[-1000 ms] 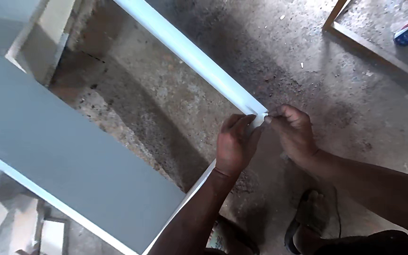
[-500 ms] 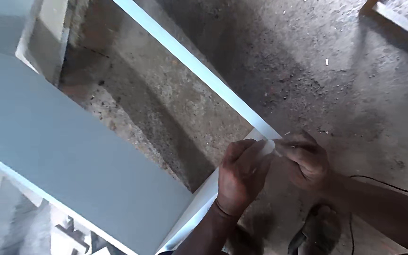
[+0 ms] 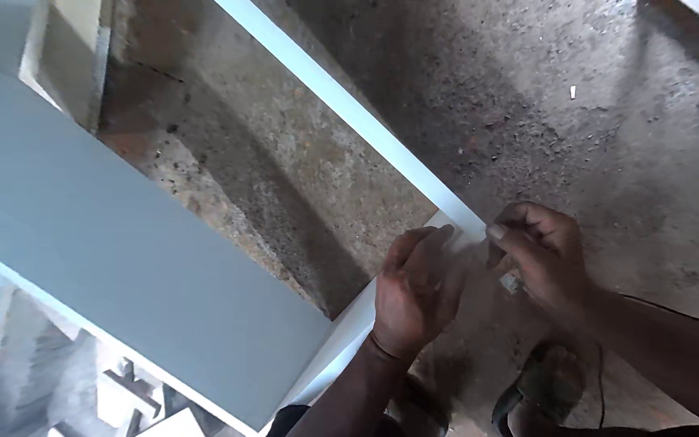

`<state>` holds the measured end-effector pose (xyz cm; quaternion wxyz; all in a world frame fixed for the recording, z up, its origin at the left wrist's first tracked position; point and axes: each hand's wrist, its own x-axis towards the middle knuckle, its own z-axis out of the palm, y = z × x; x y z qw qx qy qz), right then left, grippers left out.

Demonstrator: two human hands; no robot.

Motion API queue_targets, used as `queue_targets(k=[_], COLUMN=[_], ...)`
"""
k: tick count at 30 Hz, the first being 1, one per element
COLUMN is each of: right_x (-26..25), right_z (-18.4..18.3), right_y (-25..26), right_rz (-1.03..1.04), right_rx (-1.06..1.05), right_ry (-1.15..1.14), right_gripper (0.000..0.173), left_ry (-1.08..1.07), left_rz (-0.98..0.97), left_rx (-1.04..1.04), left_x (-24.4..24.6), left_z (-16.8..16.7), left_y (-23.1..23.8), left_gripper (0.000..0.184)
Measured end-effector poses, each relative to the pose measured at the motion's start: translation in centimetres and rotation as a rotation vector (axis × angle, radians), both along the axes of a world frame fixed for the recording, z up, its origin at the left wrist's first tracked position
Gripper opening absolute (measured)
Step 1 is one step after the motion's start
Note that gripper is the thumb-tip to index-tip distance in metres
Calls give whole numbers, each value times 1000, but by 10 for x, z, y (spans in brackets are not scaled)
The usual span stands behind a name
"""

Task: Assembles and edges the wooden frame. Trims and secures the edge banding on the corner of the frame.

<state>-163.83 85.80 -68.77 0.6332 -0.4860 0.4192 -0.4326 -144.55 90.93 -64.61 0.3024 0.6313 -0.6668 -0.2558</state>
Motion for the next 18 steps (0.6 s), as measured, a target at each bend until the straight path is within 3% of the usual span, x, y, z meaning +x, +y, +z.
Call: queue_targets(k=[3, 5, 8, 10, 12, 14, 18], right_x=[-14, -35, -80, -97, -111, -116, -118], right_z=[-12, -31, -57, -78, -102, -116, -98], right_y=[-10, -14, 9, 43, 83, 109, 109], right_rz=[-29, 27, 556, 965, 1026, 929, 743], right_rx=[36, -18, -19, 236, 379, 342, 354], right_ry=[68, 337, 1013, 1331, 1396, 1388, 1196], right_gripper=[21, 21, 25, 47, 56, 47, 32], left_ry=[-1, 25, 138, 201, 196, 183, 142], left_rz=[10, 11, 23, 55, 83, 109, 132], left_rx=[46, 103, 210, 274, 312, 334, 350], left_x=[1, 2, 4, 5, 4, 4, 5], left_z=[0, 0, 3, 6, 7, 9, 6], left_y=[-2, -4, -12, -15, -15, -16, -17], left_gripper=[29, 26, 18, 16, 18, 20, 28])
